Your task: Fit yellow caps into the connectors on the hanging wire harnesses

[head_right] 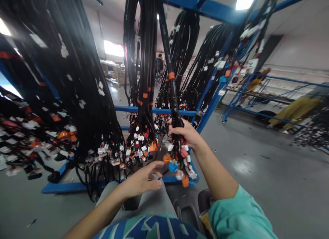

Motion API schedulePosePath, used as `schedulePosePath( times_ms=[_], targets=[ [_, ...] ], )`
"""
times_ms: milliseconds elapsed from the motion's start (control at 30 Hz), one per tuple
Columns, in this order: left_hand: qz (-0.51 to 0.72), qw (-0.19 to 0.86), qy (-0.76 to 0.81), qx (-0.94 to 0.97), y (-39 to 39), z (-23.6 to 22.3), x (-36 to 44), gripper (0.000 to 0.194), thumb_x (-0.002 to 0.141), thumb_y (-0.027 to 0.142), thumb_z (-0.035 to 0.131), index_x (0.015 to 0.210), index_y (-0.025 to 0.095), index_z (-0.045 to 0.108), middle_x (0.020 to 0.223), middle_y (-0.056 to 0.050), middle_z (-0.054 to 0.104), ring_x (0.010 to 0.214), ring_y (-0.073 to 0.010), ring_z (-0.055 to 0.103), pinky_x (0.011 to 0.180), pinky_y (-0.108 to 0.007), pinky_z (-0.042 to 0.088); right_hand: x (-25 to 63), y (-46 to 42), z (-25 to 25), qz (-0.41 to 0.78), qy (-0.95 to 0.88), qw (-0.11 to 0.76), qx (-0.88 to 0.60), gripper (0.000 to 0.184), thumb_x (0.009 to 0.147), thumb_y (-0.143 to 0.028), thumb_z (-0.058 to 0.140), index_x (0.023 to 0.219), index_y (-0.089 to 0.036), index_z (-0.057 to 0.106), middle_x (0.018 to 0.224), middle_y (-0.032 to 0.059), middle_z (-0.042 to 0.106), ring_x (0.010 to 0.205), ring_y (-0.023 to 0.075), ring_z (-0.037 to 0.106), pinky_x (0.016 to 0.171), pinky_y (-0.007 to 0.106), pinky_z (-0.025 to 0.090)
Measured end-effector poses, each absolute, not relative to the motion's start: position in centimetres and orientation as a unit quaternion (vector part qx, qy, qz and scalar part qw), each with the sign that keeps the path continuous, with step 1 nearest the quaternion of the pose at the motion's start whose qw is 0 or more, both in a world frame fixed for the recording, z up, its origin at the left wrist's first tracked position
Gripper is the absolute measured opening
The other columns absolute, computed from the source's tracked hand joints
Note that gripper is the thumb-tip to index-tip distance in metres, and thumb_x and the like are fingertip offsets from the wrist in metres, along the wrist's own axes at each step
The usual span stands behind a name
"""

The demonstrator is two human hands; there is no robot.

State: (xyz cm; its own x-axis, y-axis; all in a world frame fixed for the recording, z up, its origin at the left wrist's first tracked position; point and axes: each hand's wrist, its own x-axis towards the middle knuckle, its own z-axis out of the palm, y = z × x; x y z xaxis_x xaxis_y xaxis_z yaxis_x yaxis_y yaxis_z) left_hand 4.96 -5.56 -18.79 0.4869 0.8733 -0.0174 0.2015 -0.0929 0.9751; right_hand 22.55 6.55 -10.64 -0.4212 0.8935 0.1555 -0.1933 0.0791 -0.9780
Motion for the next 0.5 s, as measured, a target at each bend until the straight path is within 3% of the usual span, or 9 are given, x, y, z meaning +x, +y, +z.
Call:
schedulePosePath(
  times_ms=[200, 367, 500],
  targets=[
    [0.324, 0.589, 0.417, 0.612, -4.9, -21.8, 3.4, 0.062, 0.062, 0.054, 0.067, 0.109, 0.016, 0.052, 0.110, -0.011, 0.055, 0.080, -0.0147, 0.054, 0.078, -0.030, 0.041, 28.6, 4.4, -6.8, 0.363, -0.594, 0.548, -0.464, 0.038, 0.054, -0.039, 0.078, 0.080, -0.017, 0.061, 0.052, -0.0017, 0.054, 0.041, 0.0108, 0.048, 0.038, 0.023, 0.034],
    [0.291, 0.594, 0.433, 0.612, -4.6, -22.9, 2.9, 0.047, 0.063, 0.044, 0.067, 0.099, 0.015, 0.057, 0.096, -0.005, 0.057, 0.071, -0.0113, 0.049, 0.072, -0.027, 0.039, 33.5, 2.7, -1.9, 0.023, -0.575, 0.541, -0.613, 0.029, 0.069, -0.041, 0.068, 0.067, -0.013, 0.059, 0.048, -0.0021, 0.045, 0.040, 0.0042, 0.037, 0.043, 0.024, 0.025],
    [0.282, 0.600, 0.442, 0.605, -4.4, -23.2, 2.6, 0.039, 0.063, 0.035, 0.064, 0.096, 0.016, 0.058, 0.093, -0.004, 0.058, 0.073, -0.0122, 0.049, 0.071, -0.026, 0.038, 36.8, 3.1, 3.5, -0.238, -0.476, 0.510, -0.675, 0.040, 0.071, -0.039, 0.065, 0.084, -0.002, 0.069, 0.064, 0.0080, 0.060, 0.063, 0.0114, 0.055, 0.052, 0.030, 0.026]
  ],
)
